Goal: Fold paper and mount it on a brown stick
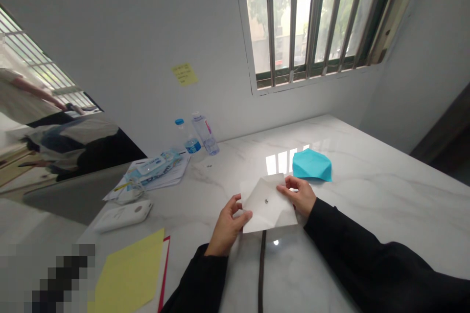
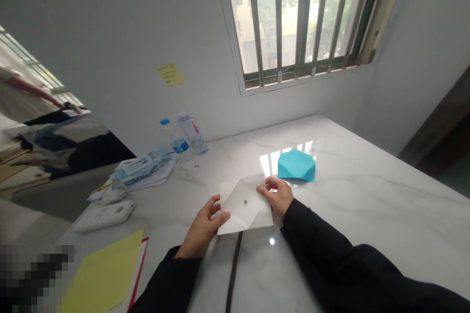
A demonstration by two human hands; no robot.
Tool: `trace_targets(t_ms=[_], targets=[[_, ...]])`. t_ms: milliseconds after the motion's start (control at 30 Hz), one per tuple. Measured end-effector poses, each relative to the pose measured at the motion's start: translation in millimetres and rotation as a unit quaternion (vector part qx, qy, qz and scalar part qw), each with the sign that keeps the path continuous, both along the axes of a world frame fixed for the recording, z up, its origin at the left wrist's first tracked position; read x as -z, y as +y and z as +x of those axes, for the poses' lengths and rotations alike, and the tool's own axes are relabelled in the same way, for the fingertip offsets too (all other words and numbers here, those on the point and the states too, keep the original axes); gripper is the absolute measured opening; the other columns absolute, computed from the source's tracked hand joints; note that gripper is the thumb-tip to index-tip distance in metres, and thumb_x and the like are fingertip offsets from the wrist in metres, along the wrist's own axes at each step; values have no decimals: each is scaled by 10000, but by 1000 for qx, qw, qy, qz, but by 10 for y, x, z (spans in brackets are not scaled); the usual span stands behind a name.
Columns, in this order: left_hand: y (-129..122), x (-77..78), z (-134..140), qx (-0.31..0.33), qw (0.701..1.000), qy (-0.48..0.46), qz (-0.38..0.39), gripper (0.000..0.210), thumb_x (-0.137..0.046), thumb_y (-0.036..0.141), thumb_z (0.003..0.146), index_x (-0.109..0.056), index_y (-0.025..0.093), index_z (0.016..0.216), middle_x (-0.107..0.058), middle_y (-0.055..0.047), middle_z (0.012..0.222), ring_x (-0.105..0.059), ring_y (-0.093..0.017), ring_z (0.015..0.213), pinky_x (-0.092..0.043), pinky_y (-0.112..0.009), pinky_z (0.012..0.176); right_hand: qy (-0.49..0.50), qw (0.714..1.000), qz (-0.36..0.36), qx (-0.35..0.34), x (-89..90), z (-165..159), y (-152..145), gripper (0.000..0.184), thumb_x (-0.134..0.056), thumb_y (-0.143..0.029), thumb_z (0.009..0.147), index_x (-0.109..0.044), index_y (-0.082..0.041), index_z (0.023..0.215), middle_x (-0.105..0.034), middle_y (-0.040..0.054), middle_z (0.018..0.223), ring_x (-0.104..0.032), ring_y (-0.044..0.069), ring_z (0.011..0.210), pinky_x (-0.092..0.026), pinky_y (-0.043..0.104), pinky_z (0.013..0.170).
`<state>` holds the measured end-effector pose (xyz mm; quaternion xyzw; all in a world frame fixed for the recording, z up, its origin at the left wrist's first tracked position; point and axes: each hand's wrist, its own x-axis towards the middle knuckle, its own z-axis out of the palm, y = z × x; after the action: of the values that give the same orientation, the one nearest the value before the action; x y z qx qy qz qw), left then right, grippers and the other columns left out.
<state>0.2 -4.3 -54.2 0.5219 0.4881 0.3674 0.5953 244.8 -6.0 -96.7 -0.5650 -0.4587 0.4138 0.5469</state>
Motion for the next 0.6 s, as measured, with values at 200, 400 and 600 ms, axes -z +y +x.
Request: trace_targets(t_ms=[200,400,600], targets=[[10,32,2,-9,998,54,28,647,-774,348,713,-534,194,1294,-637,-50,1065,-682,-154,679,-524,-265,601,-52,998,-34,-10,4,-17,-24,287,-681,-500,802,-640,-218,833,-592,-36,647,-523,126,425,-400,243,380],[41,-36,-98,-15,983,166,77,559,-708,341,787,-539,253,1313,-612,23,965,-522,-69,472,-389,-229,502,-152,987,-49,-31,-33,76,-1,202,-674,-400,775,-660,-212,847,-643,-26,656,-554,125,435,-396,230,419],[-101,-365,-56,-19,866,377,327,305,-579,338,938,-596,271,1235,-647,-2,1013,-616,-160,690,-512,-328,728,-245,968,-35,-24,-57,155,31,233,-667,-383,784,-648,-211,941,-675,-19,659,-609,164,535,-431,264,564]])
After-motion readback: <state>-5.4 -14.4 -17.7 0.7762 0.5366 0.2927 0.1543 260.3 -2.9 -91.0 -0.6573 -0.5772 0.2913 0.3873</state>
